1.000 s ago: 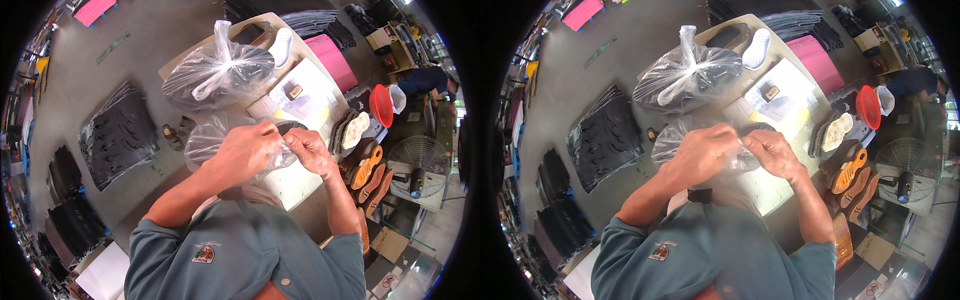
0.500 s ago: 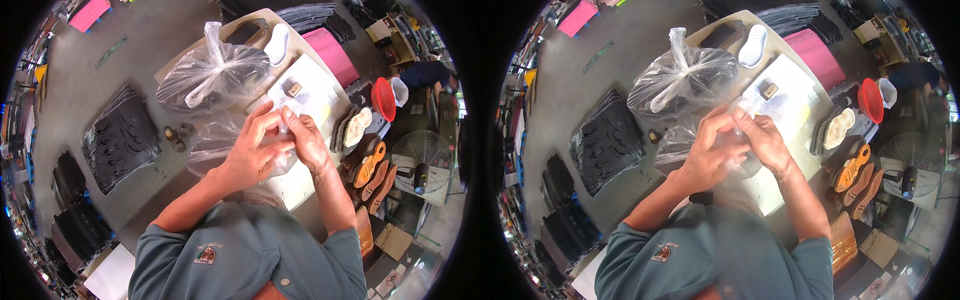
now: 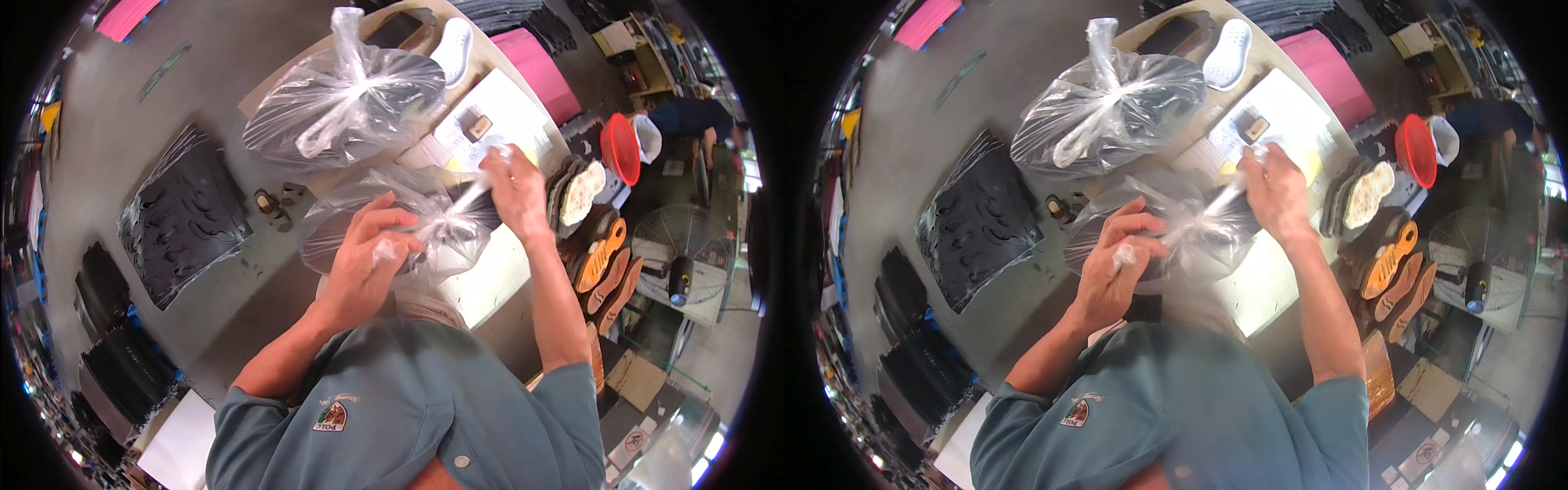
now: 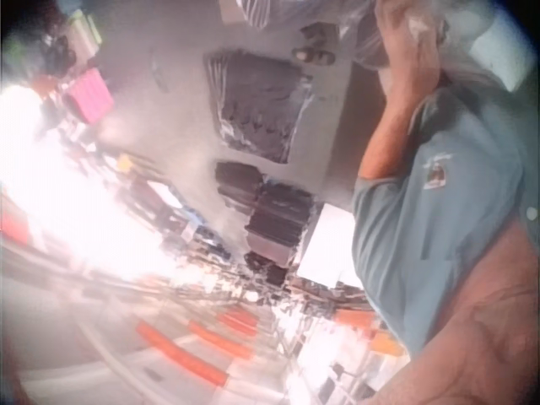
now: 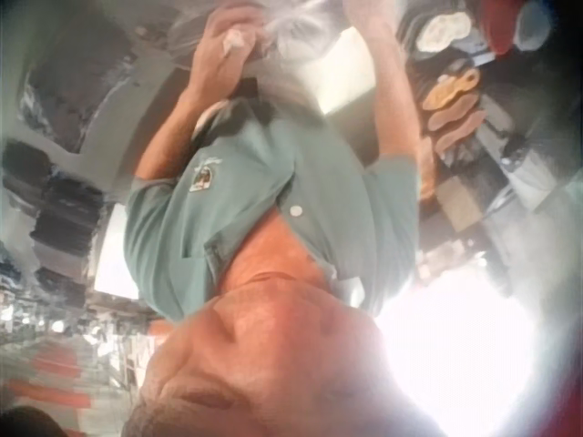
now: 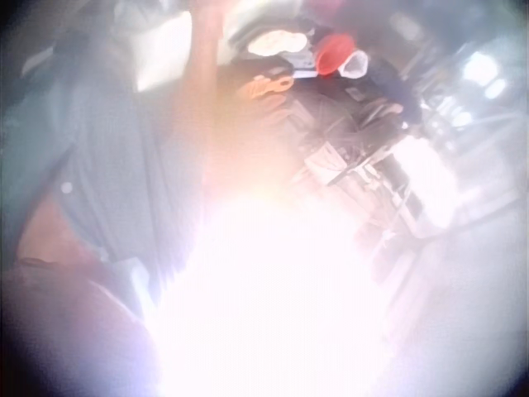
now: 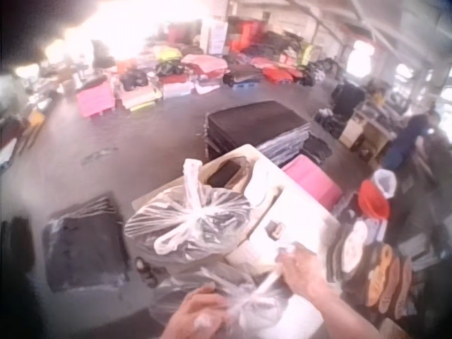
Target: The person uses a green handheld tool to score or cut a stack of black rubber shoe soles on a wooden table. They then place the processed soles into a clear plastic bag, tie it, and set it aside. Later, they place a large black rubber sheet onto a heated press with white shoe-shaped molds and press it down.
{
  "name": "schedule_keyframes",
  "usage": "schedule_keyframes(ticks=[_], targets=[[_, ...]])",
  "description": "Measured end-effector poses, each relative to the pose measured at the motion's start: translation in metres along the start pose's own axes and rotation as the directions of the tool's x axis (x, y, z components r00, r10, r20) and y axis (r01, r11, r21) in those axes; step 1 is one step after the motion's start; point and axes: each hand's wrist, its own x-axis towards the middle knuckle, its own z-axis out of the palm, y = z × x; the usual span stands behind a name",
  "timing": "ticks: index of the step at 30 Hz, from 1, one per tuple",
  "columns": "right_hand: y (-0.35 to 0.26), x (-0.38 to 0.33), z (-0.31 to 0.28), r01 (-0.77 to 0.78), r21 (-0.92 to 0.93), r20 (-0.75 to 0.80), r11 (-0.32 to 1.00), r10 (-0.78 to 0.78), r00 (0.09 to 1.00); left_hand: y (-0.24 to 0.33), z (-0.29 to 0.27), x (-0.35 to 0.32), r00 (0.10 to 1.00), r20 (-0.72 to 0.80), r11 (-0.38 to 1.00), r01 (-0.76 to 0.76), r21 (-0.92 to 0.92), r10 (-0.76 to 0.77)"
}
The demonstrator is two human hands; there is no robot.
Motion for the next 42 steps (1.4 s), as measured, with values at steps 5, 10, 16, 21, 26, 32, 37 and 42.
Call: schedule_keyframes(ticks=[5, 10, 16, 21, 26, 32, 37, 42], targets=[[-0.059, -0.038, -0.014, 0.041, 0.584, 0.379, 0.811, -0.316, 0.870, 0.013, 0.008, 0.011, 0.939, -0.138, 0.891, 0.243, -0.384, -0.315], [-0.087, -0.057, 0.010, 0.504, 0.115, 0.419, 0.856, -0.502, 0.757, 0.011, 0.018, 0.015, 0.902, -0.273, 0.872, 0.188, -0.451, -0.335], [-0.088, -0.045, 0.009, 0.725, -0.178, 0.570, 0.666, -0.531, 0.627, 0.012, 0.019, 0.014, 0.954, -0.280, 0.982, 0.059, -0.181, -0.109], [-0.053, -0.039, 0.009, 0.560, 0.286, 0.278, 0.777, -0.627, 0.728, 0.000, 0.006, 0.002, 0.941, -0.329, 0.996, -0.062, 0.067, 0.081], [-0.036, -0.058, 0.018, 0.202, 0.603, 0.260, 0.772, -0.429, 0.865, -0.056, -0.029, -0.064, 0.757, -0.652, 0.992, 0.111, 0.065, -0.042], [-0.059, -0.064, 0.029, -0.114, 0.867, 0.178, 0.485, -0.088, 0.980, -0.102, 0.013, -0.083, 0.615, -0.498, 0.776, 0.343, -0.529, -0.611], [-0.088, -0.102, 0.018, -0.122, 0.825, 0.019, 0.552, 0.188, 0.982, -0.099, 0.010, -0.045, 0.588, -0.432, 0.533, -0.002, -0.846, -0.684], [-0.134, -0.136, 0.011, 0.064, 0.884, -0.121, 0.464, 0.093, 0.988, -0.100, -0.014, 0.012, 0.660, -0.068, 0.355, 0.313, -0.881, -0.748]])
